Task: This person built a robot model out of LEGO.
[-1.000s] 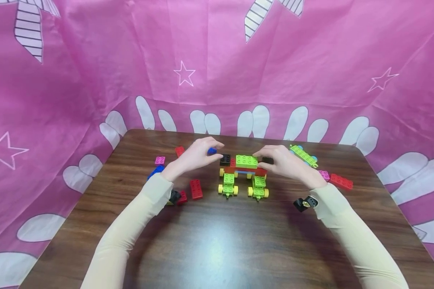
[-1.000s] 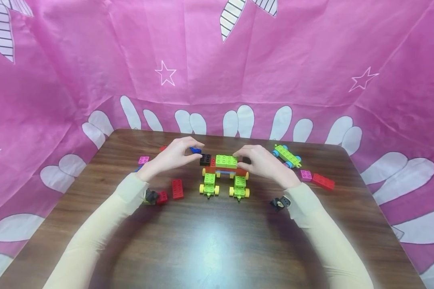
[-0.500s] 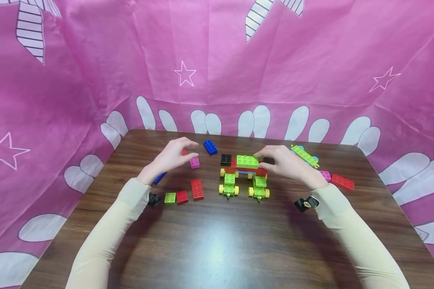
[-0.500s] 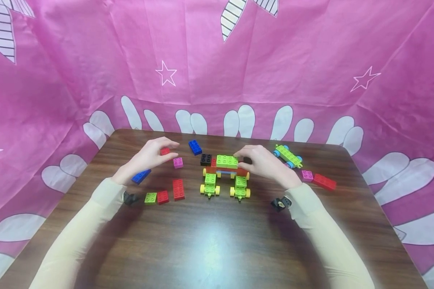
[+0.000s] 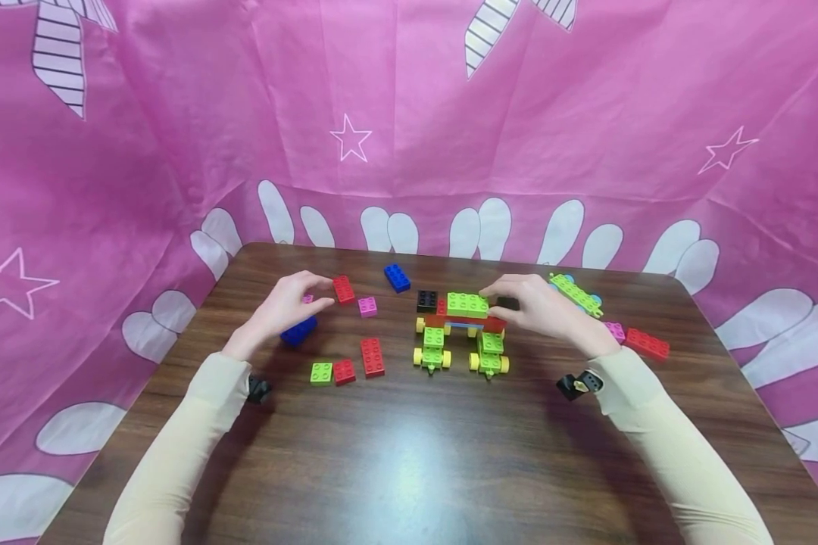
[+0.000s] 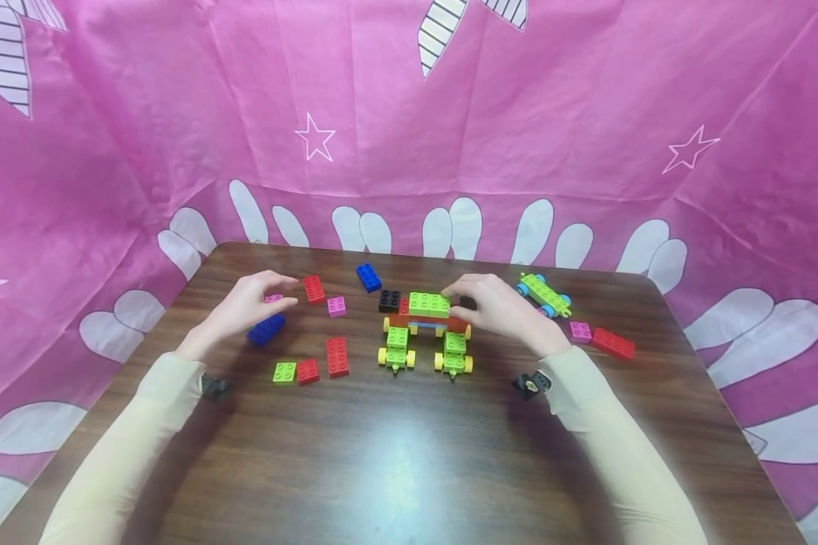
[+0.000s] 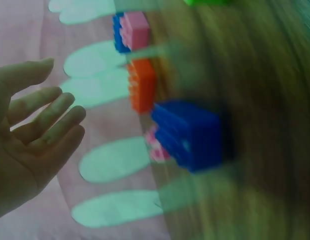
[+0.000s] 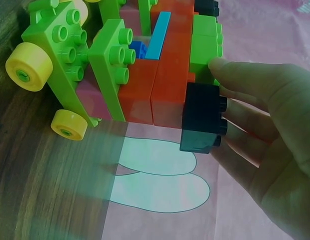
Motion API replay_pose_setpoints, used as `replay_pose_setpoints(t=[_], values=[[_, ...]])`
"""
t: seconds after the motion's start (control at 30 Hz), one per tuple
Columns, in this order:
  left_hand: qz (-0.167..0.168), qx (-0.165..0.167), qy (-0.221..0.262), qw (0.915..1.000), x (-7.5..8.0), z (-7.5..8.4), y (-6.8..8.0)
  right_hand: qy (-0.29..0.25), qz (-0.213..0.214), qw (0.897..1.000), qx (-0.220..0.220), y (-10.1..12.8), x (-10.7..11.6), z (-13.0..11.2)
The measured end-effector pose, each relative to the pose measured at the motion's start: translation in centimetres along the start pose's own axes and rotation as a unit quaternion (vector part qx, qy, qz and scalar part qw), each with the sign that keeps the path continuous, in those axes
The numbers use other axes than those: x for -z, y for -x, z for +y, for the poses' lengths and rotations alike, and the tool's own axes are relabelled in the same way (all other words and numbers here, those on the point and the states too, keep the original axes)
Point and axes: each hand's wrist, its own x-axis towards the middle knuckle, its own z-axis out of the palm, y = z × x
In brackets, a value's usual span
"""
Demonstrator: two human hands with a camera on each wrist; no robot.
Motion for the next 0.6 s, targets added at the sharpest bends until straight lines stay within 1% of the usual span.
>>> replay_pose_setpoints(t=[0.07,0.13,0.23,0.33,0.43,0.5,0.6], values=[[-0.005,0.01,-0.009,0.9999,0.1,-0.9,0.4,0.001,0.0,1.0,0.0,0.0,0.0,0.0],[-0.017,0.021,-0.02,0.9994,0.3,-1.6,0.8,0.002,0.001,1.0,0.0,0.0,0.0,0.0],[-0.045,0.043,-0.043,0.9972,0.5,-2.4,1.3,0.004,0.003,1.0,0.001,0.0,0.1,0.0],[-0.079,0.074,-0.07,0.9917,0.8,-2.8,1.8,0.005,0.002,1.0,0.002,0.0,0.1,0.0],[-0.116,0.102,-0.09,0.9839,0.9,-3.2,2.2,0.005,0.002,1.0,0.002,-0.1,0.1,0.0],[-0.139,0.113,-0.098,0.9789,0.8,-3.4,2.5,0.005,0.001,1.0,0.003,-0.1,0.0,0.1],[-0.156,0.117,-0.104,0.9752,0.5,-3.6,2.6,0.006,0.0,1.0,0.004,-0.1,-0.1,0.1]])
